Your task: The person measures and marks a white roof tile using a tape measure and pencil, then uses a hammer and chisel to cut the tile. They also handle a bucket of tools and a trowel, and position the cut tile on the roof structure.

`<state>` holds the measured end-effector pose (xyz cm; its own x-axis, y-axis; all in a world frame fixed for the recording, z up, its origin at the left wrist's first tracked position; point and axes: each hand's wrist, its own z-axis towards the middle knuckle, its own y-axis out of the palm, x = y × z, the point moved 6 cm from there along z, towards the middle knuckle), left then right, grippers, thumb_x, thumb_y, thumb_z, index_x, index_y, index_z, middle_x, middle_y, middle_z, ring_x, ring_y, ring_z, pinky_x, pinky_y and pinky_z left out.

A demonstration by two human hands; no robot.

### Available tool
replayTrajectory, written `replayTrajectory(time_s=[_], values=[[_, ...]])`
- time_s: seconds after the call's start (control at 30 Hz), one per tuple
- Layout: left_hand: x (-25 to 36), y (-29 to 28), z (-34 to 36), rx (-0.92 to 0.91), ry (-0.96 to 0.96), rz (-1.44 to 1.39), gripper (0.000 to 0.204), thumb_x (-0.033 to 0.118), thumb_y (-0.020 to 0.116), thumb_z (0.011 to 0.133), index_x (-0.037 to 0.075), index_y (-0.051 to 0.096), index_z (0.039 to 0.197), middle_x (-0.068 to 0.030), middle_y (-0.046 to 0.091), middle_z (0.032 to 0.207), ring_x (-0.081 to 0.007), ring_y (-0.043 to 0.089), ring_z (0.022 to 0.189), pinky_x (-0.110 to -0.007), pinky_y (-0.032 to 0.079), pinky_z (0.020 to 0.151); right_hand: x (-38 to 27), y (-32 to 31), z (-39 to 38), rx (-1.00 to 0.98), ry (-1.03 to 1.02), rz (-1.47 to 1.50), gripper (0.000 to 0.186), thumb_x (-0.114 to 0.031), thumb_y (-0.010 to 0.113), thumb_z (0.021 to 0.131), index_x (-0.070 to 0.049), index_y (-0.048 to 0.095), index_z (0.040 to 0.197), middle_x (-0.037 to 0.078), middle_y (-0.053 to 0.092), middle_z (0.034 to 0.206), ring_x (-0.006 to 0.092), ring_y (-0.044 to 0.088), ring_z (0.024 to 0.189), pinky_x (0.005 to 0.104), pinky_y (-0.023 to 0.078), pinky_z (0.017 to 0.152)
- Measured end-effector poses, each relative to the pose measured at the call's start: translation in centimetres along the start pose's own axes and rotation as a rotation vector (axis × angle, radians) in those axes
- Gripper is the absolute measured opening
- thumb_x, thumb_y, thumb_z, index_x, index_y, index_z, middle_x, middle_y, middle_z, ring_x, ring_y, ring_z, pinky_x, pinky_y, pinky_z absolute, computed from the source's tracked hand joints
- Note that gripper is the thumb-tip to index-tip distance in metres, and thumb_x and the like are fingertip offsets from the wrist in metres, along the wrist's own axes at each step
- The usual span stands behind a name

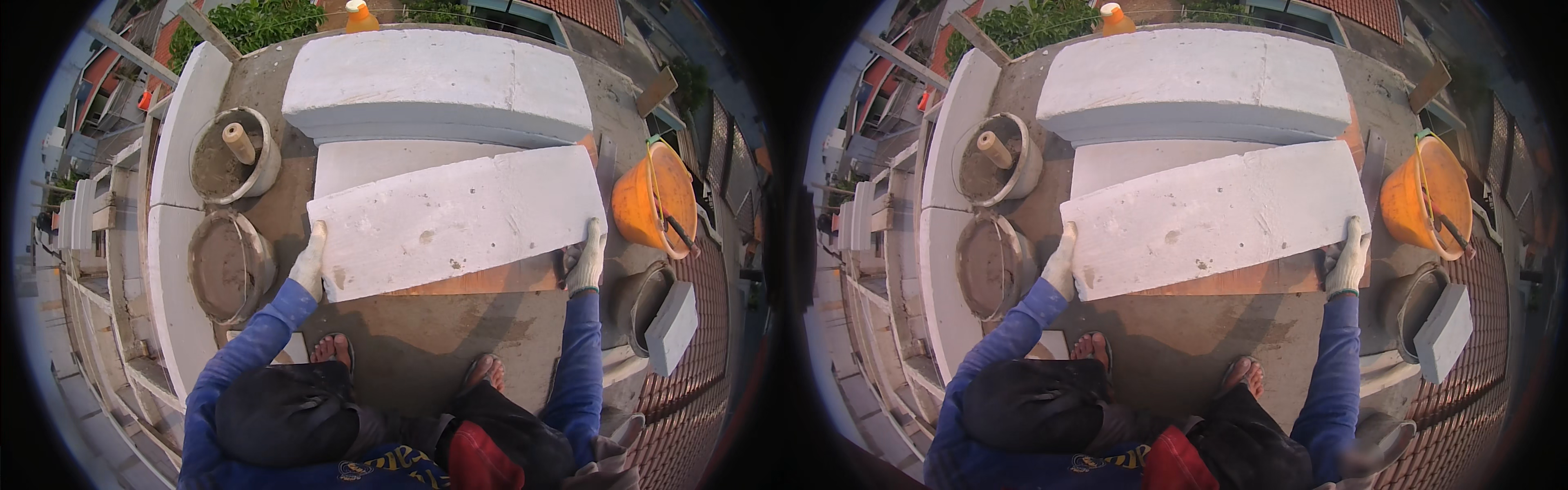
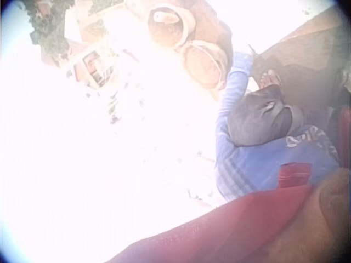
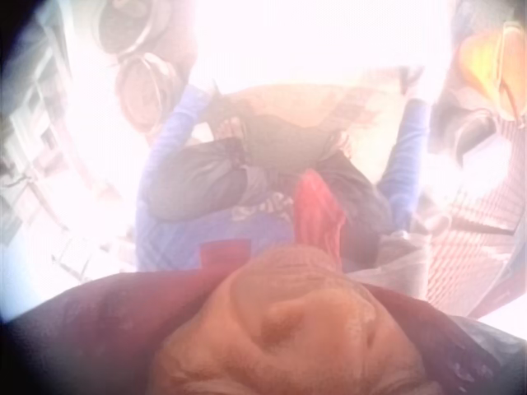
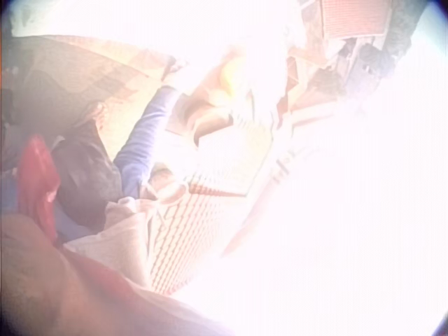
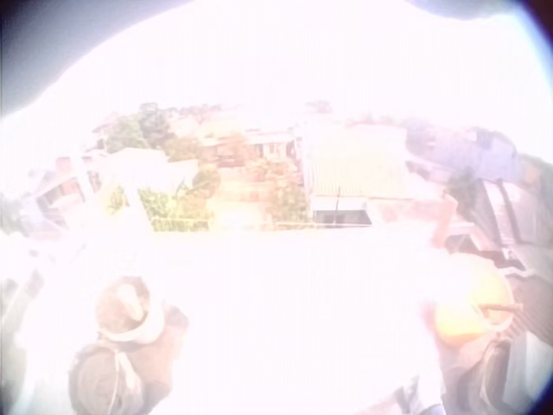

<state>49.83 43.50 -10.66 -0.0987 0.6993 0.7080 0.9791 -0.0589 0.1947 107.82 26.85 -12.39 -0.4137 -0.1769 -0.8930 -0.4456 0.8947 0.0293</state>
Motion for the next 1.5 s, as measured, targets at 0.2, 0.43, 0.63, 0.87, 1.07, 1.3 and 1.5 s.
replayTrajectory(time_s=[0.2, 0.43, 0.63, 0.87, 1.07, 1.3, 1.5], values=[[0.5, -0.7, 0.9, 0.313, 0.029, 0.289, 0.089, 0.072, 0.051, 0.110, -0.004, 0.060, 0.156, -0.0259, 0.065, 0.153, -0.0320, 0.065, 0.137, -0.044, 0.050, 0.116, -3.0, 0.5, -1.6, 0.049, -0.061, -0.280, 0.059, -0.056, 0.077, 0.103, -0.003, 0.065, 0.128, 0.004, 0.064, 0.084, 0.0080, 0.050, 0.047, 0.0262, 0.037, 0.040], [5.4, 0.6, 2.0, 0.449, 0.281, 0.902, 0.088, 0.067, 0.049, 0.110, -0.006, 0.056, 0.158, -0.0333, 0.055, 0.163, -0.0497, 0.046, 0.155, -0.050, 0.040, 0.126, -4.0, 0.8, -3.7, 0.088, -0.083, -0.453, 0.067, -0.052, 0.078, 0.104, 0.007, 0.065, 0.131, 0.015, 0.074, 0.097, 0.0145, 0.068, 0.064, 0.0293, 0.049, 0.049], [9.9, -1.7, 11.3, 0.314, 0.478, 0.750, 0.087, 0.065, 0.050, 0.110, -0.006, 0.055, 0.160, -0.0309, 0.060, 0.160, -0.0450, 0.056, 0.149, -0.048, 0.039, 0.127, -3.4, 0.8, -5.2, 0.098, -0.121, -0.685, 0.068, -0.065, 0.067, 0.105, 0.001, 0.072, 0.120, 0.005, 0.073, 0.076, 0.0146, 0.063, 0.056, 0.0337, 0.050, 0.054], [12.9, -1.1, 15.2, 0.186, 0.360, 0.413, 0.080, 0.060, 0.058, 0.112, -0.001, 0.055, 0.164, -0.0167, 0.067, 0.155, -0.0270, 0.062, 0.142, -0.038, 0.044, 0.122, -2.9, 1.5, -4.8, 0.032, -0.137, -0.788, 0.067, -0.066, 0.066, 0.104, 0.000, 0.073, 0.119, 0.008, 0.073, 0.080, 0.0180, 0.066, 0.060, 0.0365, 0.053, 0.059], [17.4, -1.2, 12.8, 0.282, 0.481, 0.092, 0.100, 0.074, 0.060, 0.103, 0.006, 0.039, 0.175, -0.0217, 0.040, 0.177, -0.0344, 0.036, 0.165, -0.055, 0.027, 0.133, -8.3, 1.6, -6.0, 0.121, -0.252, -1.130, 0.089, -0.058, 0.072, 0.104, 0.000, 0.047, 0.168, 0.033, 0.065, 0.154, 0.0418, 0.064, 0.146, 0.0479, 0.048, 0.120], [28.6, -3.5, 19.7, 0.221, 0.401, 0.227, 0.103, 0.073, 0.071, 0.099, 0.010, 0.041, 0.174, -0.0187, 0.040, 0.179, -0.0392, 0.034, 0.166, -0.064, 0.024, 0.132, -17.3, 16.1, -3.5, -0.103, -0.459, -0.823, 0.096, -0.063, 0.075, 0.099, 0.000, 0.049, 0.167, 0.013, 0.075, 0.111, 0.0102, 0.058, 0.057, 0.0303, 0.047, 0.049], [24.7, 4.5, 17.6, 0.214, 0.256, 0.111, 0.108, 0.074, 0.071, 0.098, 0.012, 0.033, 0.178, -0.0169, 0.028, 0.186, -0.0420, 0.023, 0.171, -0.073, 0.011, 0.133, -18.4, 18.2, 4.1, 0.038, -0.520, -0.991, 0.093, -0.067, 0.074, 0.095, -0.005, 0.058, 0.163, 0.019, 0.078, 0.115, 0.0246, 0.071, 0.080, 0.0389, 0.056, 0.071]])
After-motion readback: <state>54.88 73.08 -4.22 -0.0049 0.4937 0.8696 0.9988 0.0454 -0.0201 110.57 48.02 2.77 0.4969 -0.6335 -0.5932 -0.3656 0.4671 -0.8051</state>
